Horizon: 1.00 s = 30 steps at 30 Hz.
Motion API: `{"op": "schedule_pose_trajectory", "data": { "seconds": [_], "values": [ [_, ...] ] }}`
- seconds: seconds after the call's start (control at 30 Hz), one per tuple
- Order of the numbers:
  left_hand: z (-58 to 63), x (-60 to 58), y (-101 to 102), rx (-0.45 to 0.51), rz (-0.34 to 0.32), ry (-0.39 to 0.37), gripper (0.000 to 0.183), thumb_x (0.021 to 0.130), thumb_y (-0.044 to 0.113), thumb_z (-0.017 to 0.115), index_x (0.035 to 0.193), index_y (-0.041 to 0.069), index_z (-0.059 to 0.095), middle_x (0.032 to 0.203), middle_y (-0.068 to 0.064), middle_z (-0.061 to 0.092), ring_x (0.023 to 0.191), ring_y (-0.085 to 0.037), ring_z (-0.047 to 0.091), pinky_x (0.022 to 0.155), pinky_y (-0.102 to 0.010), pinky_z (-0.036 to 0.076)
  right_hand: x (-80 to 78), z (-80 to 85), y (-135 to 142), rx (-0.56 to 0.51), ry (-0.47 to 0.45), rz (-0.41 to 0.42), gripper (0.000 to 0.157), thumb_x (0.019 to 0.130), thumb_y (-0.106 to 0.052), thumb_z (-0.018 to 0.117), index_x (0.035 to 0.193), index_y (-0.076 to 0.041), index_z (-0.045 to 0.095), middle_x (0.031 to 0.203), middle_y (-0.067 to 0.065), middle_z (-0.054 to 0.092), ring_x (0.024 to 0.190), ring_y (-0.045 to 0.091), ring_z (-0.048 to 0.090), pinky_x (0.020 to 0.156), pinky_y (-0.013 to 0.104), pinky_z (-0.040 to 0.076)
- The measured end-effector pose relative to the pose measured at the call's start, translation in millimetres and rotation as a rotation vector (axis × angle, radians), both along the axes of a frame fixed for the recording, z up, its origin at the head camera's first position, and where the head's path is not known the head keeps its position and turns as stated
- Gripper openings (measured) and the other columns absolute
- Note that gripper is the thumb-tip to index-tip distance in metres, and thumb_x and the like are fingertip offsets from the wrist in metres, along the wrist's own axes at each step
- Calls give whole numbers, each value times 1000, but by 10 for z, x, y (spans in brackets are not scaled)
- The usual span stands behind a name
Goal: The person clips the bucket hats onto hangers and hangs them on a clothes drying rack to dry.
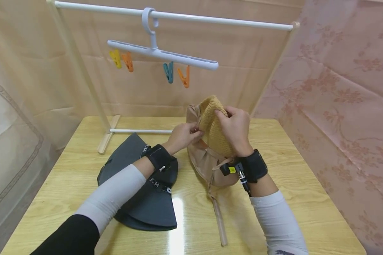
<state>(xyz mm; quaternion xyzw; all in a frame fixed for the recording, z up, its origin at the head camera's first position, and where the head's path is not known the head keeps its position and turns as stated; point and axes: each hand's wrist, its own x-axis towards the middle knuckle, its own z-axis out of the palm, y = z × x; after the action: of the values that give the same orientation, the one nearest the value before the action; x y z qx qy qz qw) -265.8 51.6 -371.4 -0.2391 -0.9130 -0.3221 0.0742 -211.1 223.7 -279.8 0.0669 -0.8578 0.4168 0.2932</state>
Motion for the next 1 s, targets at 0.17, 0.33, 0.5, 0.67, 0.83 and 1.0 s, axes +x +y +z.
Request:
{"op": "schedule_pose_trajectory", "data": {
  "seconds": [0.17,0.33,0.5,0.67,0.83,1.0],
  "values": [
    [12,-33,-2,8,-2,8,27,95,41,60,84,19,68,73,5,62,60,-9,51,55,-21,36,-21,25,-8,8,0,-15,24,89,-20,69,92,2,77,84,19,73,56,-5,51,51,11,39],
    [17,-34,-15,27,12,4,31,96,41,60,77,17,62,65,5,55,57,-10,48,53,-21,33,-27,42,-35,1,1,-20,24,88,-20,69,90,2,77,81,19,73,53,-4,49,48,12,38],
    [39,-36,-33,30,16,33,29,96,40,60,79,17,64,65,5,56,57,-10,48,53,-21,33,-51,71,-67,7,11,-13,24,88,-20,69,91,2,77,84,19,74,54,-5,50,49,12,38],
    [60,-64,-38,23,17,52,27,95,39,61,84,15,67,75,1,67,63,-12,57,57,-23,39,-97,104,-83,31,27,-24,24,88,-19,69,85,3,77,77,18,72,50,-1,44,46,15,33],
    [54,-109,-50,52,51,50,24,95,39,61,94,17,71,90,1,75,79,-13,68,66,-27,49,-158,135,-103,52,37,-23,24,88,-22,69,88,1,77,80,17,74,52,0,47,50,16,35],
    [32,-114,-55,85,49,39,25,96,38,60,97,15,71,93,0,75,84,-15,70,67,-28,50,-191,149,-120,63,36,-17,24,88,-20,69,90,2,77,81,17,73,53,5,47,49,17,34]
  ]
}}
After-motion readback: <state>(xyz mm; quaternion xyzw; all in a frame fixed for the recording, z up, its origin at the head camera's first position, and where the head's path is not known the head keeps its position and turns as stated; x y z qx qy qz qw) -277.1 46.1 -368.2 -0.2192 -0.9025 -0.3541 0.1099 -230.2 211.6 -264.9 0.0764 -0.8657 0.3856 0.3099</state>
